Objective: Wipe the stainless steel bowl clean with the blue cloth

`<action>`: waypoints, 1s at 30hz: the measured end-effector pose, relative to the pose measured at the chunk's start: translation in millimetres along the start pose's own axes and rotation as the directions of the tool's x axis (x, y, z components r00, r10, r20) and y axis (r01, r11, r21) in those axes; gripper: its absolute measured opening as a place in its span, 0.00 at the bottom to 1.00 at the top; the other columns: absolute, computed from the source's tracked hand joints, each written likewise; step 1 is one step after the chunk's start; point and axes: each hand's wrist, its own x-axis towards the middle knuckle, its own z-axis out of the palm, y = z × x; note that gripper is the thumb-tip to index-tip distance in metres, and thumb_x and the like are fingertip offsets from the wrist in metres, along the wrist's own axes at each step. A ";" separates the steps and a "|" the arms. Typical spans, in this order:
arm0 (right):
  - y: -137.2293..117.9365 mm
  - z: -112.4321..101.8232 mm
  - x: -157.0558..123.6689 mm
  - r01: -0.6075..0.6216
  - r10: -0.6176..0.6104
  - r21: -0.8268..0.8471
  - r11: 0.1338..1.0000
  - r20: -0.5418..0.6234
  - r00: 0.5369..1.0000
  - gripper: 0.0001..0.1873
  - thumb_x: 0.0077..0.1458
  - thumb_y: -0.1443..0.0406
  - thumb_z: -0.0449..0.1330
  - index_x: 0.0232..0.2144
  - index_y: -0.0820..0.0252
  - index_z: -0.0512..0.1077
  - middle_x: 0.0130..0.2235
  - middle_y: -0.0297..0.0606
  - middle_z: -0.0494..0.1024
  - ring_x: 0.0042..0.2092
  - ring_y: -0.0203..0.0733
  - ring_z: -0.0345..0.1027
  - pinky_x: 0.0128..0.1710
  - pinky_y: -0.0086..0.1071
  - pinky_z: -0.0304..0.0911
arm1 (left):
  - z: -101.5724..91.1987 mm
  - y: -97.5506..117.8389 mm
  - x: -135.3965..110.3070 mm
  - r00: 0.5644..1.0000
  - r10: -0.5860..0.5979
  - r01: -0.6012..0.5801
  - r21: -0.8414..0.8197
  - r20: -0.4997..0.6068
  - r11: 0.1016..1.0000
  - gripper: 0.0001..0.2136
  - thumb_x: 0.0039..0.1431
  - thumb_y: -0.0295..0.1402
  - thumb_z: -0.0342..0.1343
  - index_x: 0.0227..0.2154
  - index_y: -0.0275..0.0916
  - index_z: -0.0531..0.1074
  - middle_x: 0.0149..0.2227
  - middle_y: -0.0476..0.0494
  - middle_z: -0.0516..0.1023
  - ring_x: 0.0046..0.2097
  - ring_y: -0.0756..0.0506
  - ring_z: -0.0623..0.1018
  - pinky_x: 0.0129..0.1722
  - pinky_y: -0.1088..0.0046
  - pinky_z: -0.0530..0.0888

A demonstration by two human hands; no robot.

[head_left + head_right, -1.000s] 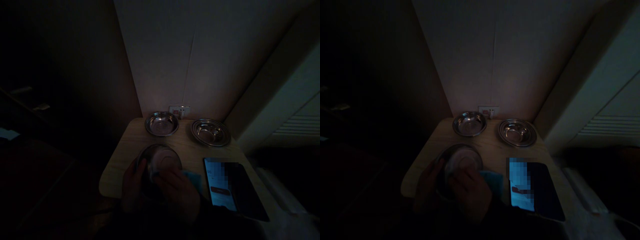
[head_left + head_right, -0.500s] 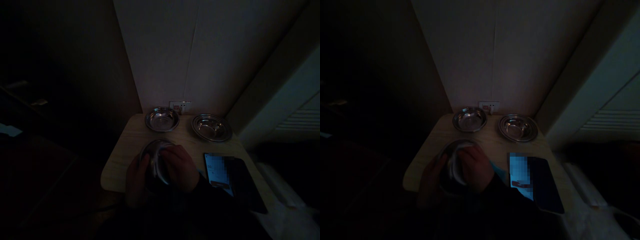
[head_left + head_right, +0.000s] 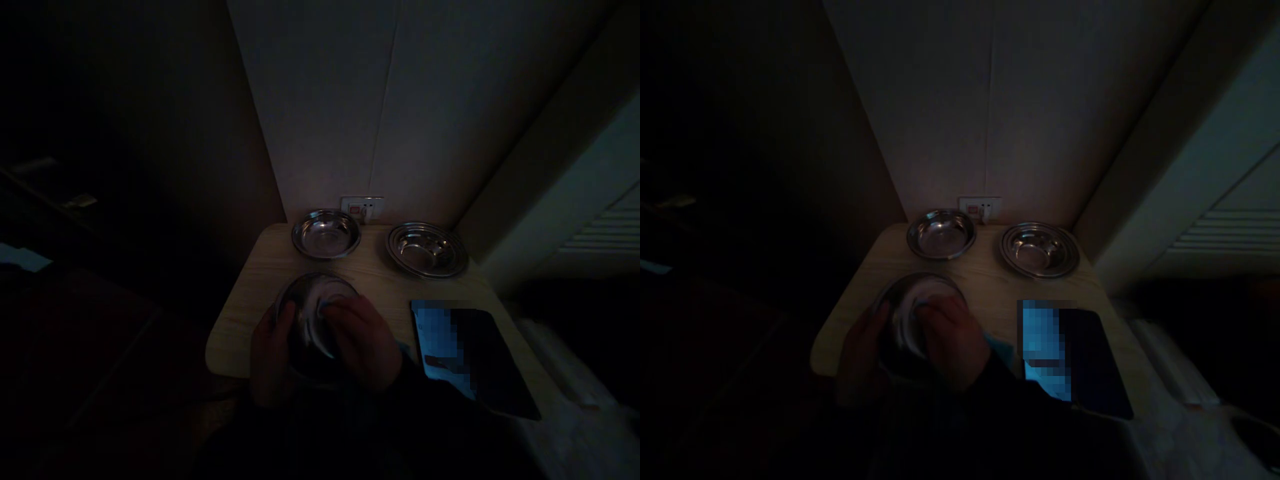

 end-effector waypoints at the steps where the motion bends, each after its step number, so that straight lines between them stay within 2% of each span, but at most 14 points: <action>1: 2.1 -0.9 -1.1 0.000 0.000 -0.013 1.000 -0.005 1.000 0.08 0.56 0.71 0.53 0.36 0.64 0.72 0.36 0.44 0.74 0.38 0.42 0.65 0.36 0.35 0.66 | 0.4 0.3 -0.3 1.000 -0.006 0.006 -0.007 -0.017 1.000 0.18 0.43 0.43 0.59 0.35 0.36 0.74 0.31 0.47 0.78 0.34 0.46 0.76 0.32 0.73 0.71; 4: 4.3 -2.7 -2.3 -0.008 0.008 0.002 1.000 0.058 0.998 0.09 0.56 0.71 0.52 0.37 0.62 0.72 0.34 0.42 0.74 0.35 0.41 0.64 0.32 0.33 0.66 | 0.1 -3.0 0.0 1.000 -0.029 0.029 -0.019 0.000 0.999 0.20 0.41 0.43 0.60 0.35 0.34 0.74 0.32 0.45 0.78 0.33 0.46 0.76 0.32 0.73 0.71; 8: 3.4 -1.1 1.1 -0.004 0.004 0.006 1.000 0.044 0.999 0.09 0.56 0.71 0.52 0.38 0.62 0.71 0.35 0.42 0.73 0.37 0.41 0.64 0.37 0.36 0.66 | -0.8 -8.7 0.1 0.996 0.002 0.000 -0.016 0.090 1.000 0.20 0.44 0.44 0.59 0.37 0.34 0.73 0.33 0.44 0.78 0.35 0.46 0.76 0.32 0.72 0.71; 14: 3.5 -3.9 -10.3 0.043 -0.042 -0.007 0.999 0.127 0.991 0.11 0.56 0.73 0.52 0.41 0.64 0.70 0.35 0.43 0.74 0.36 0.41 0.63 0.34 0.34 0.65 | 2.1 -2.4 -1.1 0.999 -0.008 0.008 -0.003 0.044 1.000 0.17 0.46 0.44 0.55 0.35 0.36 0.73 0.34 0.41 0.78 0.35 0.43 0.77 0.32 0.68 0.72; 20: -2.4 1.0 -3.3 0.037 -0.039 0.025 0.999 0.068 0.997 0.10 0.57 0.72 0.51 0.39 0.64 0.70 0.34 0.42 0.74 0.36 0.41 0.63 0.34 0.34 0.65 | 4.2 0.0 -0.5 1.000 -0.013 0.012 0.021 0.020 1.000 0.14 0.44 0.42 0.57 0.30 0.38 0.74 0.31 0.42 0.78 0.35 0.42 0.76 0.31 0.69 0.72; 24: -5.2 -2.0 -10.1 0.046 -0.046 0.002 0.999 0.079 0.996 0.10 0.57 0.72 0.51 0.40 0.65 0.70 0.33 0.42 0.74 0.35 0.41 0.63 0.32 0.33 0.66 | 0.6 -1.9 1.7 1.000 -0.029 0.030 -0.011 0.003 1.000 0.16 0.46 0.43 0.55 0.34 0.37 0.73 0.35 0.43 0.78 0.36 0.44 0.76 0.33 0.70 0.72; 27: -5.3 -2.7 -9.2 0.095 -0.093 -0.018 0.995 0.078 0.993 0.10 0.57 0.72 0.51 0.39 0.65 0.71 0.33 0.43 0.75 0.35 0.41 0.63 0.33 0.34 0.66 | 1.8 -0.7 0.1 0.999 -0.024 0.025 0.042 -0.041 0.999 0.14 0.44 0.43 0.57 0.31 0.37 0.73 0.32 0.44 0.78 0.35 0.44 0.76 0.32 0.71 0.72; 30: -4.5 -2.7 -7.6 0.134 -0.132 -0.025 0.991 0.075 0.988 0.11 0.58 0.71 0.50 0.39 0.66 0.71 0.34 0.43 0.75 0.36 0.41 0.64 0.35 0.34 0.67 | 3.3 1.6 -1.8 0.998 -0.043 0.044 0.033 -0.040 0.998 0.14 0.43 0.42 0.58 0.29 0.37 0.74 0.31 0.43 0.78 0.34 0.43 0.76 0.32 0.70 0.72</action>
